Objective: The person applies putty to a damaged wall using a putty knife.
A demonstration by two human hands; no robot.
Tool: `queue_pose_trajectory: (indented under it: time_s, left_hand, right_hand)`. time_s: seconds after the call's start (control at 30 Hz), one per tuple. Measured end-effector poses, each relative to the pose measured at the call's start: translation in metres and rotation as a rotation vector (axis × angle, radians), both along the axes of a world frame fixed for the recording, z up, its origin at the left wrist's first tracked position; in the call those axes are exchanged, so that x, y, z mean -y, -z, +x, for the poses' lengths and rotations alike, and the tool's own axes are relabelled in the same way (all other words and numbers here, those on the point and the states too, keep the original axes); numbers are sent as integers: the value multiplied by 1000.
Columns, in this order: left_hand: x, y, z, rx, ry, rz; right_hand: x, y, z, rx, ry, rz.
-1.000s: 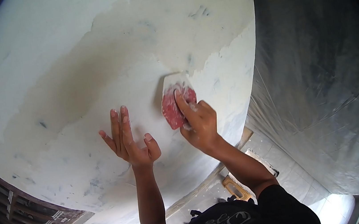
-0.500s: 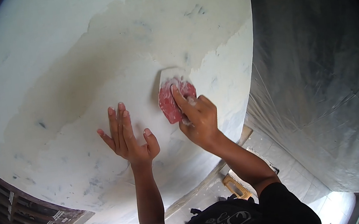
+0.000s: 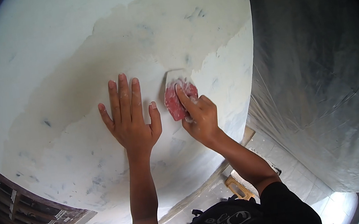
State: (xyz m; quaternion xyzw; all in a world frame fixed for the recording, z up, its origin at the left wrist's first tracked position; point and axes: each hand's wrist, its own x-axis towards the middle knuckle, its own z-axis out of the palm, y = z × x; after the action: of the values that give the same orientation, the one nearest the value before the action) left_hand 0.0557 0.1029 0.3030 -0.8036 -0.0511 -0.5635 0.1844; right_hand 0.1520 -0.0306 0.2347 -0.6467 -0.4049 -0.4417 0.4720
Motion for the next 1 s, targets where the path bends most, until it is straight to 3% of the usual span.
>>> queue_pose_trajectory:
  time_s: [0.1, 0.2, 0.4, 0.5, 0.63, 0.73, 0.93, 1.0]
  left_hand:
    - [1, 0, 1, -6, -23, 4]
    - [2, 0, 1, -14, -20, 17]
    - [1, 0, 0, -15, -12, 18]
    - [2, -1, 1, -17, -23, 12]
    - [6, -18, 5, -17, -7, 33]
    - [8, -28, 8, -24, 0, 60]
    - [4, -25, 9, -34, -3, 78]
    - [5, -25, 10, -28, -6, 93]
  right_hand:
    - [5, -45, 20, 93, 69, 130]
    - [-7, -71, 38, 128, 103, 75]
    - [-15, -5, 2, 60, 38, -54]
    - [1, 0, -2, 18, 20, -39]
    - [8, -54, 27, 88, 83, 178]
    - [-8, -74, 41, 93, 130, 93]
    - [-12, 0, 1, 9, 37, -33]
    - [-4, 2, -3, -33, 3, -55]
